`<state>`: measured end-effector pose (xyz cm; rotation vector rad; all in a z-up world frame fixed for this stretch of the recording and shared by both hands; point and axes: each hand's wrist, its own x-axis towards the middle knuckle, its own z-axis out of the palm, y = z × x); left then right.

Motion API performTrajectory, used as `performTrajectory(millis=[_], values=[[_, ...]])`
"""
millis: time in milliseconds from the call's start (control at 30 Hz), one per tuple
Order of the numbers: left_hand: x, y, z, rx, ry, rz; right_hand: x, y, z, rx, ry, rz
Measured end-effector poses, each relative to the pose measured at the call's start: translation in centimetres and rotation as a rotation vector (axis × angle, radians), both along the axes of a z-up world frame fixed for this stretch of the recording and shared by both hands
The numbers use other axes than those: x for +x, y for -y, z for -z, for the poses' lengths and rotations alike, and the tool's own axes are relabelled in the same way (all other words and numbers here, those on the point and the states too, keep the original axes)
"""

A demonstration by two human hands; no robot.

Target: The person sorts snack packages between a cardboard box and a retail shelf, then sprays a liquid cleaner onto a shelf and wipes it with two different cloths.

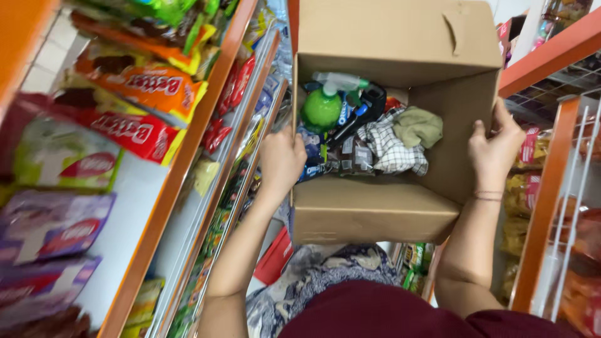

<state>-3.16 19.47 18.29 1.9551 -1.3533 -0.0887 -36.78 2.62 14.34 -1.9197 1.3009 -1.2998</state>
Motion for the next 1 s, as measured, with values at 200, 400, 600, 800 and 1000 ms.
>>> performTrajectory(millis=[200,400,600,800,1000], values=[[-2.2,-4.2,-5.1,-0.04,-0.032,-0.028,-1.4,-3.2,-8.0,0.031,-0.03,-0.06],[-5.0,-9.7,-10.9,0.005,-0.113,-0.151,-1.8,-5.7,-15.4,0.061,-0.124,-0.117],[-7.2,-16.0,-13.9,0.017,-0.167,-0.283,-1.5,-7.2,-18.5,0.053,-0.206,-0.219],[-8.0,-21.4,-14.6,0.063,-0.206,-0.44,1.1,-9.0,-19.3,0.018,-0.289,-0.34],[-10.1,-27.2,-12.8,0.071,-0.329,-0.604,4.8,-11.4,-19.7,0.027,-0.362,-0.475]])
